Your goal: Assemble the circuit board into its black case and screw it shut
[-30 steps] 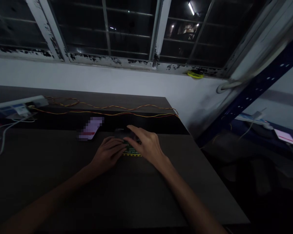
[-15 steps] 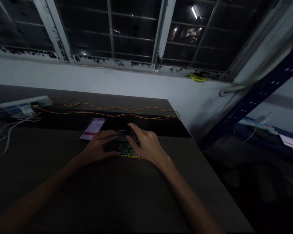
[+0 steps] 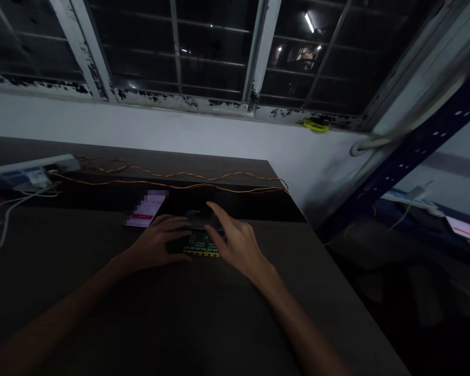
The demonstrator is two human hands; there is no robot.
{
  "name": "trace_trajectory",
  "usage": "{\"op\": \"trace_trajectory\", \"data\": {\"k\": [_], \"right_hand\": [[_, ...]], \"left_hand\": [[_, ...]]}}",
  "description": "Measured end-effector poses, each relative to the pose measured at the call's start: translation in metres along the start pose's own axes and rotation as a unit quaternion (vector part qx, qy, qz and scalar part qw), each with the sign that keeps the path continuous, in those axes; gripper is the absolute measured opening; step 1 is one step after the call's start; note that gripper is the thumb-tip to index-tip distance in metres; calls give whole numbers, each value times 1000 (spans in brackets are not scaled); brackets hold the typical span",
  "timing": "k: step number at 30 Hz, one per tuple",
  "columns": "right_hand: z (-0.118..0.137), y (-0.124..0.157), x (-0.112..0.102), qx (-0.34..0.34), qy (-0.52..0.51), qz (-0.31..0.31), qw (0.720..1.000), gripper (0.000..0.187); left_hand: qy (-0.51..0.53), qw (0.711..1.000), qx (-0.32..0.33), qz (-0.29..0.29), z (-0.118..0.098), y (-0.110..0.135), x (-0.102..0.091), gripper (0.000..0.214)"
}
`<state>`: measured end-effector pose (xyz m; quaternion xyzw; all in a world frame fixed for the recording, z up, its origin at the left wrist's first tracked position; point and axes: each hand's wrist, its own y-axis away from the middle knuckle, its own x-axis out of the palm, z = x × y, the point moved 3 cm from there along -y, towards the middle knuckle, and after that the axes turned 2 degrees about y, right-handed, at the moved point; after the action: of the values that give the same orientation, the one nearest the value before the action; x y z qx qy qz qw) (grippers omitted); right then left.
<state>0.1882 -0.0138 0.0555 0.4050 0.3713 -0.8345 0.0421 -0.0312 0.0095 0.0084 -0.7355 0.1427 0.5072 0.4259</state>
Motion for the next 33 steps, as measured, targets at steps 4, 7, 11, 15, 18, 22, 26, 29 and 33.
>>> {"op": "trace_trajectory", "data": {"k": [4,7,11,15,18,22,26,29,33], "right_hand": [[3,0,0,-25,-10,-15,1000,47],[4,0,1,-11,-17,11,1000,54],[5,1,2,-29,-6,-14,999,50],[7,1,4,-48,-1,-27,998,48],[7,1,5,-45,-7,-34,998,50],[7,1,3,-55,12,-43,997,45],[6,0,4,-32,-7,-7,999,51],[4,0,4,-25,1,-13,1000,51],[4,0,4,-21,21,-25,999,46]], "left_hand": [[-7,1000,1,-3,1,1,2,58],[-5,1000,-1,-7,2,2,4,61],[6,1000,-7,-2,2,1,4,55],[14,1000,-19,8,2,1,5,53],[21,999,-28,3,2,1,6,53],[27,999,-31,3,1,0,6,54],[28,999,-39,7,0,-1,5,53],[26,999,-34,1,0,0,5,54],[29,999,-29,-9,0,0,4,52]]}}
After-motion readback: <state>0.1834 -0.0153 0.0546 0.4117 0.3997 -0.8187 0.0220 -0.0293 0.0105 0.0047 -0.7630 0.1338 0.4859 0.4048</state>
